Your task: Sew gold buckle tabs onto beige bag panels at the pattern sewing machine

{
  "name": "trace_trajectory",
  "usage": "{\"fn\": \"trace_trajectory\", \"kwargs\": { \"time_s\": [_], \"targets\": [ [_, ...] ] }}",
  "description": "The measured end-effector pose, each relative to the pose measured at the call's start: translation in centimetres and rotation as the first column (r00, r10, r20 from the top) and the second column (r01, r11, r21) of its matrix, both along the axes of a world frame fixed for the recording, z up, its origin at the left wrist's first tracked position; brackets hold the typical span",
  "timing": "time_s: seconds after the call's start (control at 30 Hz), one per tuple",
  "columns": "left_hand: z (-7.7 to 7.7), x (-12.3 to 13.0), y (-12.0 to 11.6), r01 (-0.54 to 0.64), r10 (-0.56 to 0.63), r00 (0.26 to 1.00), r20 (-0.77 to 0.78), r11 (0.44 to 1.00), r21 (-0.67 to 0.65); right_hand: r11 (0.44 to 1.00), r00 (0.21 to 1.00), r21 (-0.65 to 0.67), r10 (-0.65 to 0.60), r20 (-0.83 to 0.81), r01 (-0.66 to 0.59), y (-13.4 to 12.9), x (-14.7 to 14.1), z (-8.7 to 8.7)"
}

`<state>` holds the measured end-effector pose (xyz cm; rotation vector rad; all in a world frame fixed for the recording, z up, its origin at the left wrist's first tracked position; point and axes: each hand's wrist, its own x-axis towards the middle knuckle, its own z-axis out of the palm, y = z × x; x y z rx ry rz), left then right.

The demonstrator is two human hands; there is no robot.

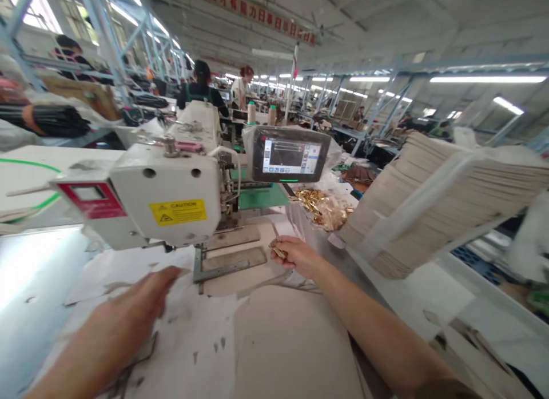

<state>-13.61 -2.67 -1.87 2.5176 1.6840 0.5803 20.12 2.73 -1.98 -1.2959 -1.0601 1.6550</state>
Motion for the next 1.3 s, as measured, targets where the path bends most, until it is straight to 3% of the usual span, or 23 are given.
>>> {"fn": "trace_trajectory", "kwargs": {
  "time_s": [0.1,0.2,0.33,0.43,0.5,0.57,0.67,0.87,1.07,1.3],
  "targets": [
    [1.4,7.3,-0.7,0.026,-0.046,0.987,-0.153,0.992,-0.127,0.996,0.998,0.065,0.061,0.031,-0.063,-0.7,-0.6,0.0],
    [3.0,14.0,0.2,0.017,-0.058,0.969,-0.240,0.985,-0.169,0.964,0.971,0.229,0.081,0.224,-0.133,-1.4,-1.0,0.0],
    [3.6,17.8,1.0,0.007,-0.037,0.962,-0.270,0.994,-0.109,0.813,0.832,0.505,-0.047,0.553,-0.289,-2.1,-1.3,-0.1],
    [3.2,18.4,1.2,-0.017,-0.006,0.962,-0.272,0.996,-0.082,0.716,0.689,0.558,-0.150,0.709,-0.419,-2.8,-1.7,0.0],
    [2.8,18.6,1.5,-0.027,0.010,0.965,-0.263,0.998,-0.059,0.689,0.620,0.534,-0.156,0.769,-0.490,-3.1,-1.8,0.1],
    [2.4,18.6,2.1,-0.032,0.026,0.970,-0.242,0.999,-0.021,0.684,0.612,0.531,-0.154,0.776,-0.501,-3.2,-1.8,0.1],
    [1.5,18.2,3.0,0.001,0.011,0.980,-0.200,0.998,0.056,0.725,0.674,0.537,-0.136,0.726,-0.432,-2.4,-1.4,-0.4],
    [-1.3,15.8,3.0,0.181,-0.156,0.977,-0.146,0.967,0.180,0.819,0.806,0.505,-0.093,0.585,-0.272,0.3,0.4,-1.7],
    [-2.8,13.9,2.6,0.076,-0.053,0.985,-0.165,0.987,0.140,0.906,0.838,0.379,-0.052,0.543,-0.189,2.6,0.9,-1.6],
    [-2.9,14.0,2.6,-0.030,0.045,0.985,-0.169,0.995,0.091,0.965,0.827,0.120,0.131,0.547,-0.232,4.9,-0.6,0.6]
  ]
}}
